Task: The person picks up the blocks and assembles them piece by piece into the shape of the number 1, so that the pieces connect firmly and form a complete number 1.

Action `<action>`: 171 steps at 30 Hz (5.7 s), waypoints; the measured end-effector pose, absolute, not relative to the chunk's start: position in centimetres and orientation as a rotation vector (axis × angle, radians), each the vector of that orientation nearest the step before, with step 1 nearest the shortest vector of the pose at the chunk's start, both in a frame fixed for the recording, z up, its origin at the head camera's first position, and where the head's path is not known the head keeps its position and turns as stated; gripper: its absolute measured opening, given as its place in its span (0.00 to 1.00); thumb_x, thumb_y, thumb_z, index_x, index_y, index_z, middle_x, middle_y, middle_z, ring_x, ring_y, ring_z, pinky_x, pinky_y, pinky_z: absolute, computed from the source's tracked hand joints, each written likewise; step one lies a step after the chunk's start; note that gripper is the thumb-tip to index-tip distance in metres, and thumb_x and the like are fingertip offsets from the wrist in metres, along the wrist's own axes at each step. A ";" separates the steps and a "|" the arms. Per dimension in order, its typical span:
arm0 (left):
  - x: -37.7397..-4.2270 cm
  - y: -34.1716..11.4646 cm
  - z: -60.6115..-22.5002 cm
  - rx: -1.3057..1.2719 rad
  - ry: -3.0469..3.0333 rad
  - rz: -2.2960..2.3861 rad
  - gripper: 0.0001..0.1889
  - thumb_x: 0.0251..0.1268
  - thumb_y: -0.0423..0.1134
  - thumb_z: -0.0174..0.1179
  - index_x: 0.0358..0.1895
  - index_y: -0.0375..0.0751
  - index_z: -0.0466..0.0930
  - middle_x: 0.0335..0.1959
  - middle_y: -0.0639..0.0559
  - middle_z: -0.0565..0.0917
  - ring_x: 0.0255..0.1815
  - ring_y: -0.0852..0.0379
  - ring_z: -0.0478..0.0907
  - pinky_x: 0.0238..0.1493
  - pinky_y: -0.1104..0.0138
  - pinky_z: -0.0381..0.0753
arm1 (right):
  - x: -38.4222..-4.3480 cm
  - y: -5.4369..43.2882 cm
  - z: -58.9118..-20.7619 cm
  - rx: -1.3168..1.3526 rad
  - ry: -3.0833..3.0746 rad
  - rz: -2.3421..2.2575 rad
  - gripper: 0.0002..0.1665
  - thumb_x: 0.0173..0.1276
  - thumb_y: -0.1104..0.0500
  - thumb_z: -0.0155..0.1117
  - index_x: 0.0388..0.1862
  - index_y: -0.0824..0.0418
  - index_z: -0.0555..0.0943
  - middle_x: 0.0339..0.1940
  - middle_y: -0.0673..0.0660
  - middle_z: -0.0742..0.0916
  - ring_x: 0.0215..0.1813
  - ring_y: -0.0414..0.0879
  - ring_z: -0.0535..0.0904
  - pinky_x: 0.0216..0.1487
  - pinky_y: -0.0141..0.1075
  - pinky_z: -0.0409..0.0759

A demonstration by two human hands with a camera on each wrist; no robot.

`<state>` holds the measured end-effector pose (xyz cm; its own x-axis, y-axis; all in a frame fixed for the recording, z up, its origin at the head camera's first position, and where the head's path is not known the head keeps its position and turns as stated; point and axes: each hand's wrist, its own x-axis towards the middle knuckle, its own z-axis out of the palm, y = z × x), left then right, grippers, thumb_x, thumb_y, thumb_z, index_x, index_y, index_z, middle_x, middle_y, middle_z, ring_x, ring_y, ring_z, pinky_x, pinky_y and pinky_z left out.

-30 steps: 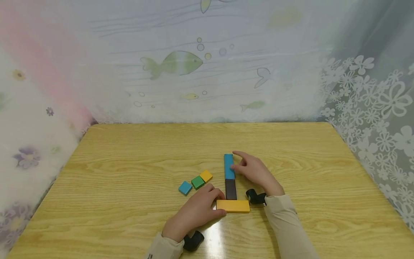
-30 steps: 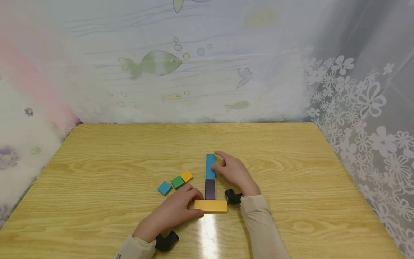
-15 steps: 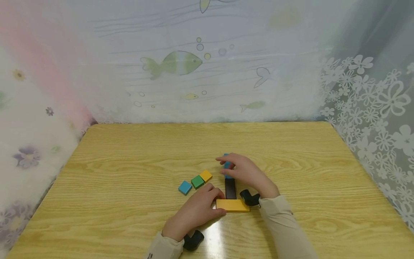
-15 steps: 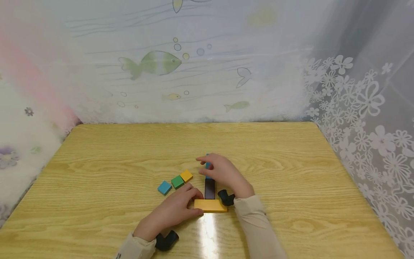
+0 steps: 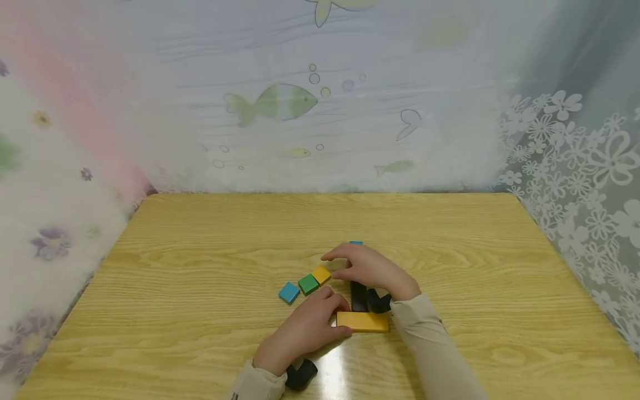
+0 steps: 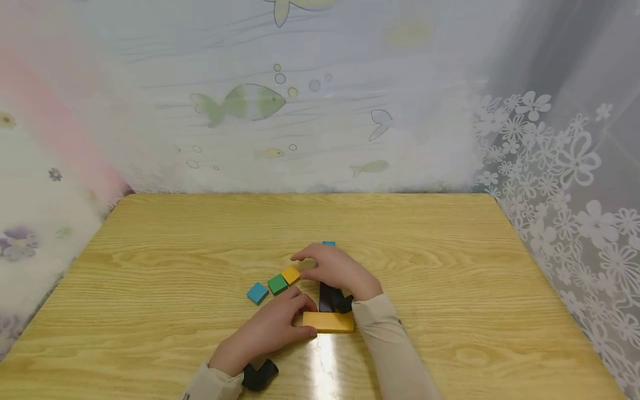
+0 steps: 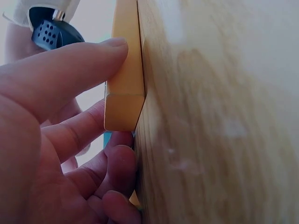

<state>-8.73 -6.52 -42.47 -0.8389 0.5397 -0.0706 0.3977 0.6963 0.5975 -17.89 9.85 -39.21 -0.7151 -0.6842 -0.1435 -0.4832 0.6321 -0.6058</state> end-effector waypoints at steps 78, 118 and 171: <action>-8.6 -6.3 -42.3 0.690 2.660 0.869 0.14 0.51 0.53 0.63 0.38 0.54 0.74 0.31 0.62 0.66 0.29 0.64 0.62 0.31 0.72 0.65 | -21.6 13.8 -41.3 -0.302 2.781 -1.081 0.25 0.62 0.50 0.59 0.58 0.56 0.70 0.35 0.53 0.80 0.31 0.45 0.74 0.33 0.38 0.71; -8.6 -6.4 -42.1 0.691 2.661 0.869 0.15 0.50 0.53 0.63 0.39 0.54 0.74 0.30 0.62 0.66 0.28 0.64 0.62 0.30 0.72 0.65 | -22.2 13.9 -43.0 -0.109 2.657 -1.348 0.18 0.67 0.56 0.51 0.55 0.59 0.74 0.35 0.53 0.83 0.29 0.48 0.73 0.32 0.37 0.68; -8.8 -6.3 -42.2 0.699 2.646 0.849 0.14 0.51 0.53 0.63 0.39 0.54 0.75 0.32 0.62 0.66 0.29 0.64 0.63 0.31 0.72 0.66 | -21.7 14.0 -42.9 -0.081 2.724 -1.247 0.17 0.64 0.54 0.55 0.49 0.58 0.79 0.41 0.55 0.82 0.34 0.46 0.76 0.35 0.37 0.73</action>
<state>-8.76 -6.26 -42.23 -0.8456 0.5224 -0.1097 0.3610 0.7111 0.6034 -21.70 14.02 -42.85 -0.9881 -0.1085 -0.1086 0.0113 0.6542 -0.7562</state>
